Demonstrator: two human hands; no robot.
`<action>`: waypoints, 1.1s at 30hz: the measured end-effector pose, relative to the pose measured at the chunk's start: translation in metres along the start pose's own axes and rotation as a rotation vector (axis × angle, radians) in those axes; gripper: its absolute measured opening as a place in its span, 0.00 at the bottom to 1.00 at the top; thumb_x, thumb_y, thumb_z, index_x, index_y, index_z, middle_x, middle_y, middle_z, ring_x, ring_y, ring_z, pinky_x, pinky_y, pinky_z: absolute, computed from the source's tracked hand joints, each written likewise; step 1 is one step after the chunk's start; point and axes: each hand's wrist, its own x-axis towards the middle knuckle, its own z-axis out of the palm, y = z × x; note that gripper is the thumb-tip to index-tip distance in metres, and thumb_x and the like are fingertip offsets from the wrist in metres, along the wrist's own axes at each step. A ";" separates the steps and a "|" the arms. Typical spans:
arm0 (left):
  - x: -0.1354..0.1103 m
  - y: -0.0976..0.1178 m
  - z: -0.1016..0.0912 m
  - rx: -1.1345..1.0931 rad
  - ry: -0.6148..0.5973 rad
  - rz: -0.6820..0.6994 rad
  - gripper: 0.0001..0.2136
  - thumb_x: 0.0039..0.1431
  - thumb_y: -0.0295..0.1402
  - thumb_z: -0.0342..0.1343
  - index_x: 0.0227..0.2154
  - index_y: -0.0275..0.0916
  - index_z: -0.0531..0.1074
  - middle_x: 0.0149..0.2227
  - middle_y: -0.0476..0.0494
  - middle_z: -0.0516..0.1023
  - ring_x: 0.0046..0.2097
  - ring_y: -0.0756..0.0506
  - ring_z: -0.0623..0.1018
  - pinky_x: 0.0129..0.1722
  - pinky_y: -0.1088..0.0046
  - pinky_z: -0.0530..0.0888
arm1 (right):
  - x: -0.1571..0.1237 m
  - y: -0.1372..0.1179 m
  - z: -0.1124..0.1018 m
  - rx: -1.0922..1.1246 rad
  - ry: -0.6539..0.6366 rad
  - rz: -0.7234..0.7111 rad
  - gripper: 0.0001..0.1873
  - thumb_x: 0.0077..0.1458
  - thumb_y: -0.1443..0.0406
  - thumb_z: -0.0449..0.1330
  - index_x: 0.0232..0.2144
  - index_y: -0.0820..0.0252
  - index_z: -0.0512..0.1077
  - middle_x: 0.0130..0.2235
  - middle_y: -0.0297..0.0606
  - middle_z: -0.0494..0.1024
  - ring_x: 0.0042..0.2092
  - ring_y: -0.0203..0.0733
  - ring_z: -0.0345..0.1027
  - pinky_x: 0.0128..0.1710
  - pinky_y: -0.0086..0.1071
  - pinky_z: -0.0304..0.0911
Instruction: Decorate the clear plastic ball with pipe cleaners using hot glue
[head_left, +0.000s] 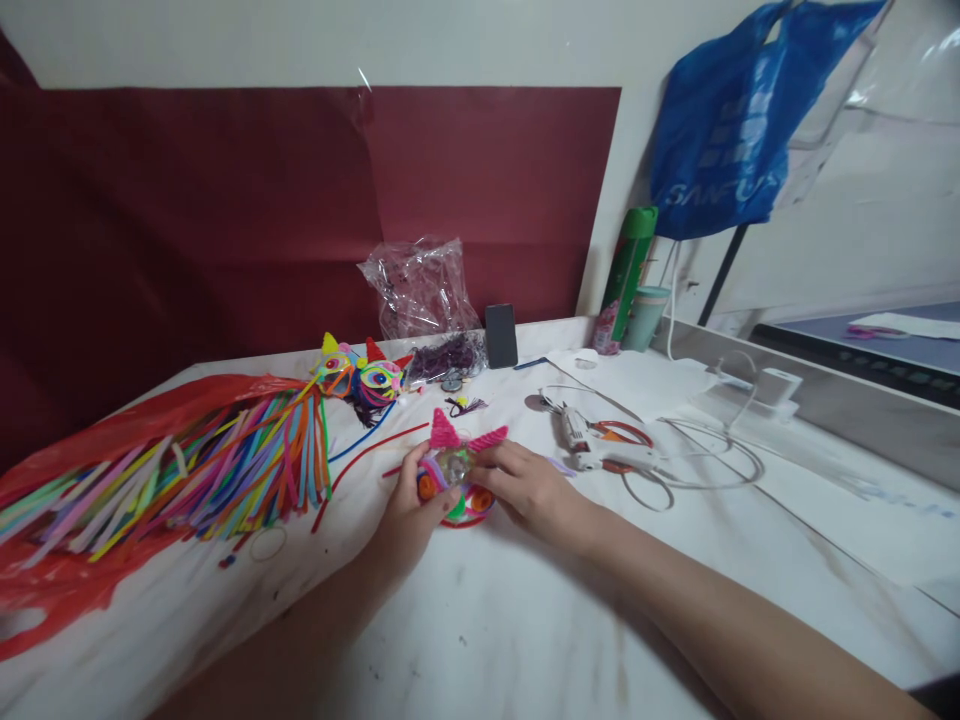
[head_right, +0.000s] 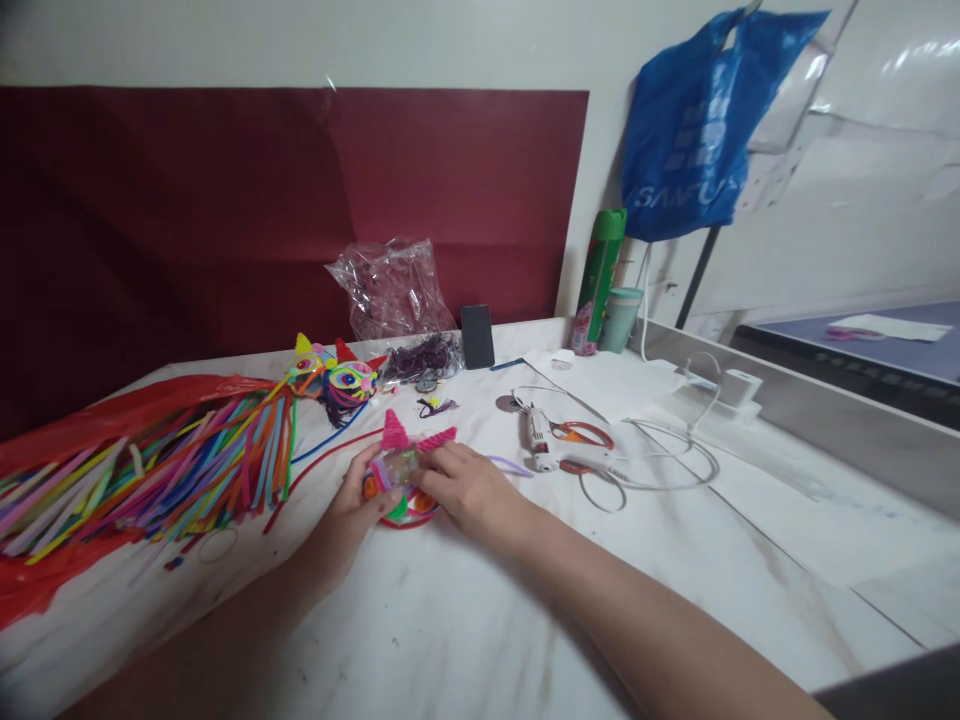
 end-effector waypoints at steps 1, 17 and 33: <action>-0.001 0.000 0.001 0.014 0.006 -0.001 0.36 0.44 0.34 0.63 0.58 0.40 0.57 0.52 0.40 0.73 0.51 0.41 0.74 0.51 0.65 0.70 | 0.001 -0.001 0.000 0.009 0.004 0.007 0.12 0.64 0.72 0.48 0.41 0.63 0.71 0.38 0.46 0.74 0.38 0.43 0.66 0.36 0.33 0.66; 0.013 -0.015 -0.007 -0.008 0.039 0.046 0.28 0.47 0.37 0.62 0.53 0.41 0.64 0.46 0.43 0.74 0.45 0.43 0.74 0.48 0.66 0.70 | 0.002 0.004 -0.002 -0.016 0.029 0.015 0.14 0.63 0.74 0.48 0.39 0.64 0.73 0.36 0.45 0.74 0.36 0.42 0.66 0.33 0.32 0.66; 0.005 -0.001 0.005 0.124 0.085 0.038 0.27 0.44 0.34 0.59 0.51 0.39 0.64 0.43 0.44 0.74 0.40 0.46 0.73 0.40 0.70 0.70 | 0.004 -0.011 -0.003 0.095 0.019 0.045 0.11 0.59 0.68 0.54 0.43 0.62 0.72 0.40 0.47 0.71 0.41 0.47 0.63 0.40 0.41 0.67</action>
